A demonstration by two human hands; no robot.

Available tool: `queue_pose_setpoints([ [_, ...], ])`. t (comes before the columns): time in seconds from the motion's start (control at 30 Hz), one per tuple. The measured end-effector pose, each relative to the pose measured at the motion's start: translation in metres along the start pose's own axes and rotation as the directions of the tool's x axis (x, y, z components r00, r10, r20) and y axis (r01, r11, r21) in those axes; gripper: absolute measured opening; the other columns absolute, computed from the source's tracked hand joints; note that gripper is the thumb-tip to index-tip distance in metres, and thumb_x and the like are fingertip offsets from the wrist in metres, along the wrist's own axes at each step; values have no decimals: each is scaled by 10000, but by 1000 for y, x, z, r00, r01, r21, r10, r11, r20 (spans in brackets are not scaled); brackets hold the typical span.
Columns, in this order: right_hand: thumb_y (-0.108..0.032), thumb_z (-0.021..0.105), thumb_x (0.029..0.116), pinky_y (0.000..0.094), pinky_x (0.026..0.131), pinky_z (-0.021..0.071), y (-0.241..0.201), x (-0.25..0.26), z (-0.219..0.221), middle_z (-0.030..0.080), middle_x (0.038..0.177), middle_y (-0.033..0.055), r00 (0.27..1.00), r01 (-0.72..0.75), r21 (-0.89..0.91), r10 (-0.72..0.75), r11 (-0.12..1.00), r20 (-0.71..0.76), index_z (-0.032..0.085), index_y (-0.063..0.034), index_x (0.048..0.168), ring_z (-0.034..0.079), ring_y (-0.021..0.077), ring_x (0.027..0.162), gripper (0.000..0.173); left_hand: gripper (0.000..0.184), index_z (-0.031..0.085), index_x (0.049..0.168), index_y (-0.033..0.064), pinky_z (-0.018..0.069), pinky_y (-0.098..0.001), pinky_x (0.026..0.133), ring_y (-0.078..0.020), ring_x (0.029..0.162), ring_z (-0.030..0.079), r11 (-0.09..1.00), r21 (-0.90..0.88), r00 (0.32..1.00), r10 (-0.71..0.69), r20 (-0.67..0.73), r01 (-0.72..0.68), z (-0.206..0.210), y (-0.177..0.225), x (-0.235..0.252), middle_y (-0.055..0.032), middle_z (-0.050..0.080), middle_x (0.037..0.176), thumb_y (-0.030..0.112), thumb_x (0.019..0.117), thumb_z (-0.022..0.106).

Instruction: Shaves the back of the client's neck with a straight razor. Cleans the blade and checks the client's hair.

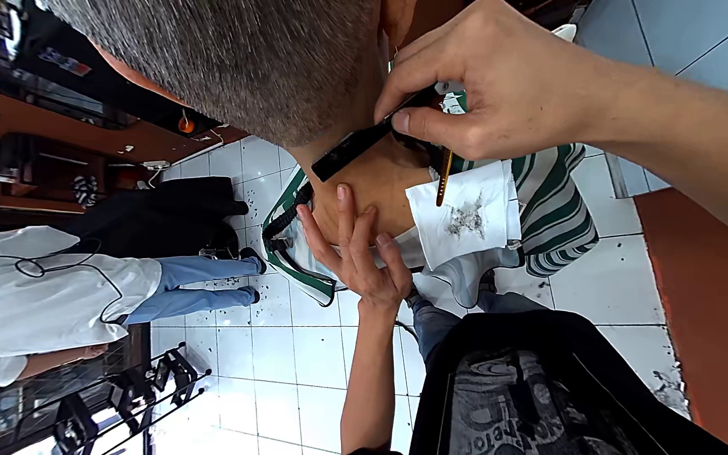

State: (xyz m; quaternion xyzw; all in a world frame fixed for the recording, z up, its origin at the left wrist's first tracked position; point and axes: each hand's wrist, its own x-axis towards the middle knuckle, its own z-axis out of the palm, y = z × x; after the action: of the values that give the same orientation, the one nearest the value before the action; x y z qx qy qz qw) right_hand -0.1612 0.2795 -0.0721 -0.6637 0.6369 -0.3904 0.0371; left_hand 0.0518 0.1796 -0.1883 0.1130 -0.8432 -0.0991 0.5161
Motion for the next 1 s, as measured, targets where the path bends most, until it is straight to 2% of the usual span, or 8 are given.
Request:
queue_pose_setpoints([
  [0.17,-203,500,976,240,775,522,6,-9,0,715,952,5,997,6,45,-9,999,79,754,-105,1055,646,39,900,283,320,638,1160,127,156,-503,1249,-322,1538,260,998,1,998,56,-2,-56,-1,0,0,-102,550,1495,287,1069,377],
  [0.3,-213,504,989,260,824,523,11,-13,-4,721,1001,-1,987,-95,70,85,993,139,752,-120,1077,647,38,944,279,340,648,1146,128,130,-511,1253,-331,1542,251,996,37,997,80,17,-81,0,-2,1,-93,572,1479,300,1064,366],
  [0.5,-203,524,979,229,717,477,15,-2,-1,699,917,-44,982,-78,92,61,993,176,757,-140,1025,614,1,848,245,330,639,1170,126,92,-523,1254,-342,1555,209,996,52,997,73,31,-74,2,-2,0,-106,556,1495,277,1055,370],
  [0.67,-196,530,986,210,722,474,15,0,0,696,899,-48,983,-84,107,64,991,174,754,-134,1021,608,-11,838,235,319,600,1208,158,105,-510,1257,-300,1561,206,997,42,998,63,25,-64,1,-4,-2,-60,516,1538,308,1061,360],
  [0.77,-209,534,991,193,701,472,16,1,-1,686,880,-65,985,-85,106,68,991,159,751,-146,1011,600,-28,809,226,316,589,1216,164,117,-511,1255,-302,1561,205,997,39,998,65,24,-66,2,-5,-1,-59,502,1549,318,1059,363],
  [0.93,-209,541,984,177,755,504,16,3,-6,707,918,-60,990,-87,136,70,987,124,754,-139,1038,624,-38,856,231,307,577,1216,158,122,-505,1256,-296,1562,209,997,35,997,65,30,-66,1,-4,-1,-64,496,1556,312,1058,364],
  [1.0,-185,542,975,156,726,477,15,5,-8,695,905,-60,993,-82,173,64,982,104,751,-123,1028,600,-48,830,224,309,575,1224,163,124,-508,1256,-295,1561,212,997,33,997,64,31,-65,1,-5,-1,-64,488,1563,313,1058,363],
])
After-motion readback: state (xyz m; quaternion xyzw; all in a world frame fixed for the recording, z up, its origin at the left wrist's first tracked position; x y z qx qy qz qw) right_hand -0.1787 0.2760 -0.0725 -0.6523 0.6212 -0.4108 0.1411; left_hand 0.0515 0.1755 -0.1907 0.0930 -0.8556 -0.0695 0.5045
